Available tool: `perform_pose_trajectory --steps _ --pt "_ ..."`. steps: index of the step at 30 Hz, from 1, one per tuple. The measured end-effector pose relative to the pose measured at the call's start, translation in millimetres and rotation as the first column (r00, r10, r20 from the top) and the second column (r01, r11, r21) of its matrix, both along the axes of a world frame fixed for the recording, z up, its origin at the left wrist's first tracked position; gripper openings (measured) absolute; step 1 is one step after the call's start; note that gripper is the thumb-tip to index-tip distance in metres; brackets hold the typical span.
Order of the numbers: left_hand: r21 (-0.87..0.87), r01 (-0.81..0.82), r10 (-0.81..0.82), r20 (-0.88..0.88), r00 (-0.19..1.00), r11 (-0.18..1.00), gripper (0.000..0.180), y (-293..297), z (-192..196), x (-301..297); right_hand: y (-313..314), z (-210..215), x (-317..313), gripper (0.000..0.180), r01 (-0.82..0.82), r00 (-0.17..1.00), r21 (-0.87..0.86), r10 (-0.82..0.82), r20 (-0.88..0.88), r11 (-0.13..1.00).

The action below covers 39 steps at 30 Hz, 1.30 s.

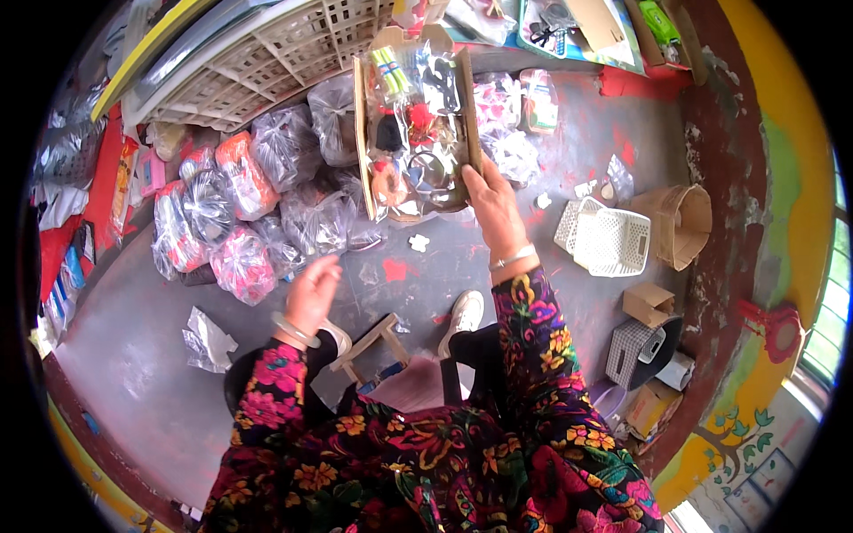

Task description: The person sits on the floor and sorts small items from a plastic bag into a cardboard box. They repeatedly pick up small objects, inspect them, and place them into the box.

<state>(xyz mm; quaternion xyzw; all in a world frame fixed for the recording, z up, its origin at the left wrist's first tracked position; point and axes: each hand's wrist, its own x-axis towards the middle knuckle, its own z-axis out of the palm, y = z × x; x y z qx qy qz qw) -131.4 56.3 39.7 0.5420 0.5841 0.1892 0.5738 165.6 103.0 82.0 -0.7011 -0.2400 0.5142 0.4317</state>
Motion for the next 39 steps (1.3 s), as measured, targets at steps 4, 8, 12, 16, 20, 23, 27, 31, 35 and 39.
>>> perform_pose_trajectory --steps 4,8,12,16,20,23,27,31,35,39 --pt "0.233 0.057 -0.045 -0.057 0.997 0.971 0.028 33.0 11.5 -25.4 -26.4 -9.4 -11.6 0.038 0.023 0.996 0.108 -0.032 0.086 0.994" --pt "0.455 0.141 -0.064 -0.18 0.982 0.879 0.025 31.7 43.9 -43.5 -5.4 -32.6 -1.7 0.028 -0.107 0.97 0.229 0.051 0.239 0.967" --pt "0.592 0.018 0.097 -0.161 0.982 0.805 0.023 21.8 28.5 -50.2 12.2 -68.0 26.3 0.034 -0.418 0.622 0.225 0.097 0.777 0.88" --pt "0.621 0.157 0.002 -0.248 0.969 0.768 0.023 8.9 23.0 -62.6 28.4 -16.1 23.8 0.061 -0.623 -0.171 -0.362 0.331 0.928 0.693" --pt "0.628 0.17 0.026 -0.29 0.957 0.759 0.022 7.4 29.3 -62.7 31.1 -26.7 35.4 0.062 -0.586 -0.208 -0.367 0.304 0.93 0.723" --pt "0.643 0.162 0.062 -0.311 0.948 0.749 0.022 1.4 37.9 -72.7 37.5 -28.3 14.4 0.06 -0.618 -0.196 -0.343 0.284 0.939 0.707" --pt "0.59 0.204 -0.038 -0.28 0.959 0.781 0.024 -2.5 43.5 -56.2 25.4 -70.9 92.1 0.06 -0.599 0.208 -0.171 0.359 0.91 0.782" --pt "0.598 0.219 0.037 -0.386 0.922 0.771 0.024 -8.4 32.7 -92.1 31.4 -41.3 32.3 0.059 -0.512 -0.262 -0.483 0.406 0.875 0.71" --pt "0.551 0.257 0.001 -0.423 0.906 0.794 0.024 -11.5 22.4 -89.9 21.3 -19.1 4.9 0.052 -0.674 -0.148 -0.309 0.287 0.947 0.671" --pt "0.461 0.321 -0.091 -0.453 0.887 0.828 0.024 -14.5 6.8 -77.5 15.6 -28.1 19.3 0.047 -0.617 0.033 -0.309 0.415 0.909 0.724"
